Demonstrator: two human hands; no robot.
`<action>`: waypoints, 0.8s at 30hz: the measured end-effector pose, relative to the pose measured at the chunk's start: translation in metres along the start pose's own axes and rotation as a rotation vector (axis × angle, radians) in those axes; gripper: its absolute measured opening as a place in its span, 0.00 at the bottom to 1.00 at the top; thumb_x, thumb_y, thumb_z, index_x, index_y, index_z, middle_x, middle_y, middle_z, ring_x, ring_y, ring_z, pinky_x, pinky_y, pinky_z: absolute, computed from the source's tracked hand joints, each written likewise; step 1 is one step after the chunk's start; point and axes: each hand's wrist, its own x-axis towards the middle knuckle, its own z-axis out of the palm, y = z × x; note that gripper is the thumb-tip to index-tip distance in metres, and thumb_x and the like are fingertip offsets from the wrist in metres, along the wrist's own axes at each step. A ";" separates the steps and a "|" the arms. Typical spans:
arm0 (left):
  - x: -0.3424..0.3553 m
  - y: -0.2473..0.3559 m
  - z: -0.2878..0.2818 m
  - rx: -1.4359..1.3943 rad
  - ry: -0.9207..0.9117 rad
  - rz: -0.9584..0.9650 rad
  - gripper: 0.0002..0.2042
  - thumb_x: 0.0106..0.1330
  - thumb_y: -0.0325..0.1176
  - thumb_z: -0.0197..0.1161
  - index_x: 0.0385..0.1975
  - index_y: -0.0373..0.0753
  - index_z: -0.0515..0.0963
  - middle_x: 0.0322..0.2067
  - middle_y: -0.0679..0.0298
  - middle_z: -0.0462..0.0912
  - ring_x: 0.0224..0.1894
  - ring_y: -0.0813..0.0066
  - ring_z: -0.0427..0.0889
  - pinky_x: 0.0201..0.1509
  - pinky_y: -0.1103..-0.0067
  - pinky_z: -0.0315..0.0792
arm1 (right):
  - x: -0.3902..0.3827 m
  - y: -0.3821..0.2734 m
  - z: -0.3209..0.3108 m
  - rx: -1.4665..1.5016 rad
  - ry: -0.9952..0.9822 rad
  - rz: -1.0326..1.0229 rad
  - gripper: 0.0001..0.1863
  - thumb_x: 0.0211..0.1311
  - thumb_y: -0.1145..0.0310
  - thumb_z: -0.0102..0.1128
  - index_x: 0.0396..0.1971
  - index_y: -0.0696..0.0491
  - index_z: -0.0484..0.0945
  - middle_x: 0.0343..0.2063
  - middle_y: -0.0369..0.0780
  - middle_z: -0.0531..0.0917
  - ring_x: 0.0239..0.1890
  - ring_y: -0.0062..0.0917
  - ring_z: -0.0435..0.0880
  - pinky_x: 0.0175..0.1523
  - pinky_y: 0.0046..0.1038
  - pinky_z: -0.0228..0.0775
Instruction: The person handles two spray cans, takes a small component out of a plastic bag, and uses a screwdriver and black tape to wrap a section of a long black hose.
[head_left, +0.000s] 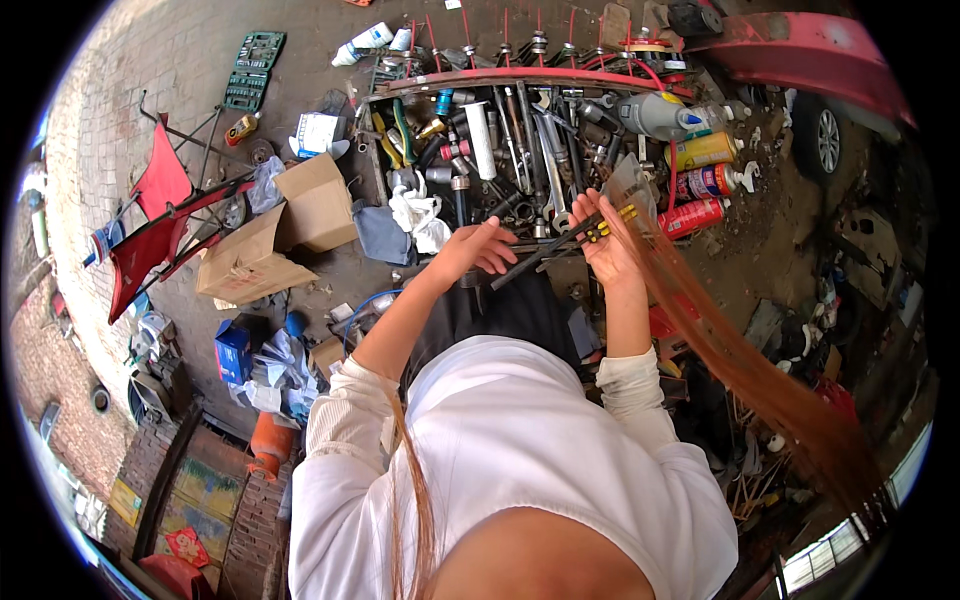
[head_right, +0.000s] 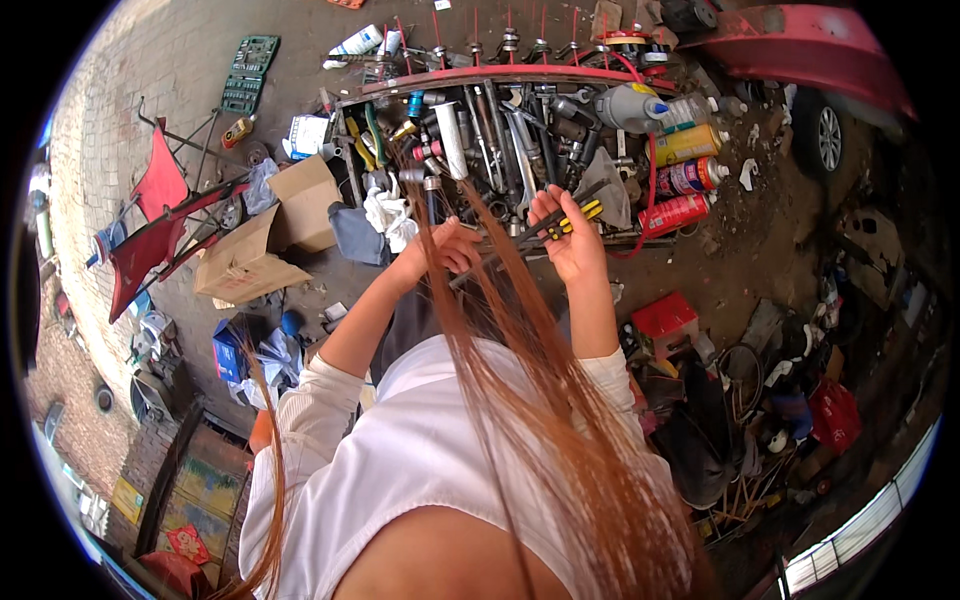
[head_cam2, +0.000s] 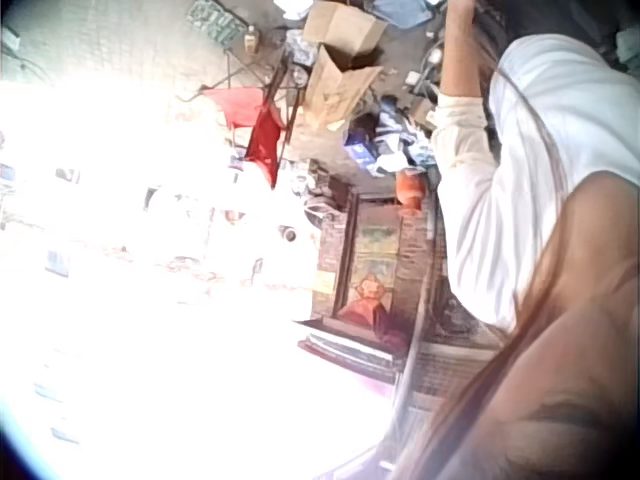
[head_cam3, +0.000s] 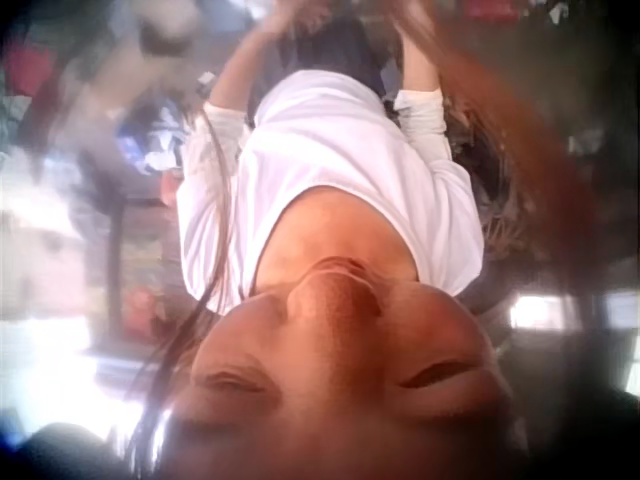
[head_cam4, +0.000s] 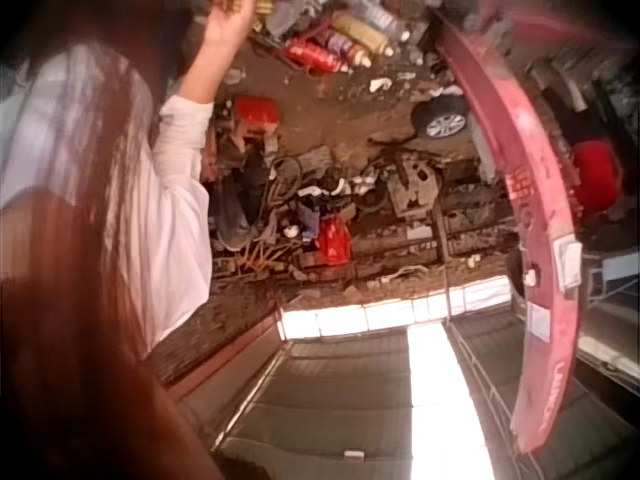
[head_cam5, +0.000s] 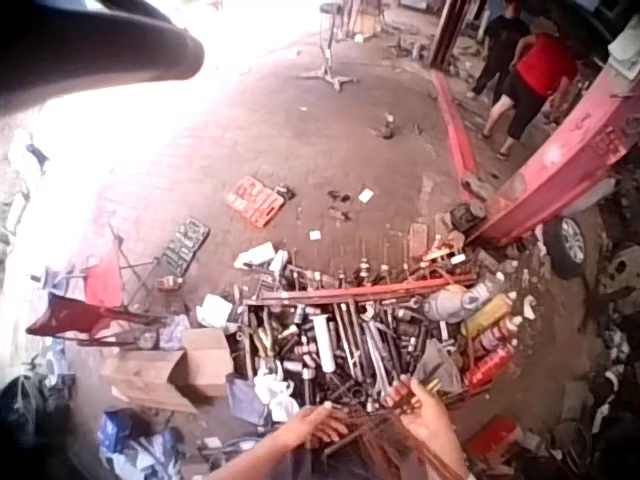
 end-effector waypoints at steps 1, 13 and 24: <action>-0.006 0.007 0.005 0.077 -0.006 0.033 0.33 0.71 0.60 0.44 0.51 0.30 0.77 0.36 0.56 0.85 0.35 0.74 0.82 0.42 0.79 0.76 | -0.005 -0.001 0.010 -0.025 0.023 -0.016 0.16 0.68 0.65 0.58 0.50 0.57 0.76 0.45 0.42 0.82 0.50 0.31 0.81 0.57 0.35 0.75; -0.026 0.035 0.073 0.696 0.233 0.616 0.27 0.55 0.38 0.68 0.53 0.31 0.71 0.42 0.48 0.79 0.45 0.51 0.80 0.52 0.68 0.73 | -0.050 0.034 0.085 -0.317 -0.193 -0.224 0.12 0.71 0.69 0.51 0.46 0.61 0.77 0.47 0.47 0.81 0.57 0.34 0.76 0.67 0.34 0.60; -0.034 0.010 -0.022 0.773 0.687 0.300 0.19 0.55 0.39 0.68 0.44 0.36 0.79 0.29 0.49 0.83 0.33 0.51 0.83 0.36 0.66 0.75 | -0.010 0.112 0.084 -0.806 -0.397 -0.126 0.21 0.64 0.63 0.63 0.52 0.60 0.75 0.50 0.40 0.79 0.54 0.22 0.75 0.58 0.27 0.66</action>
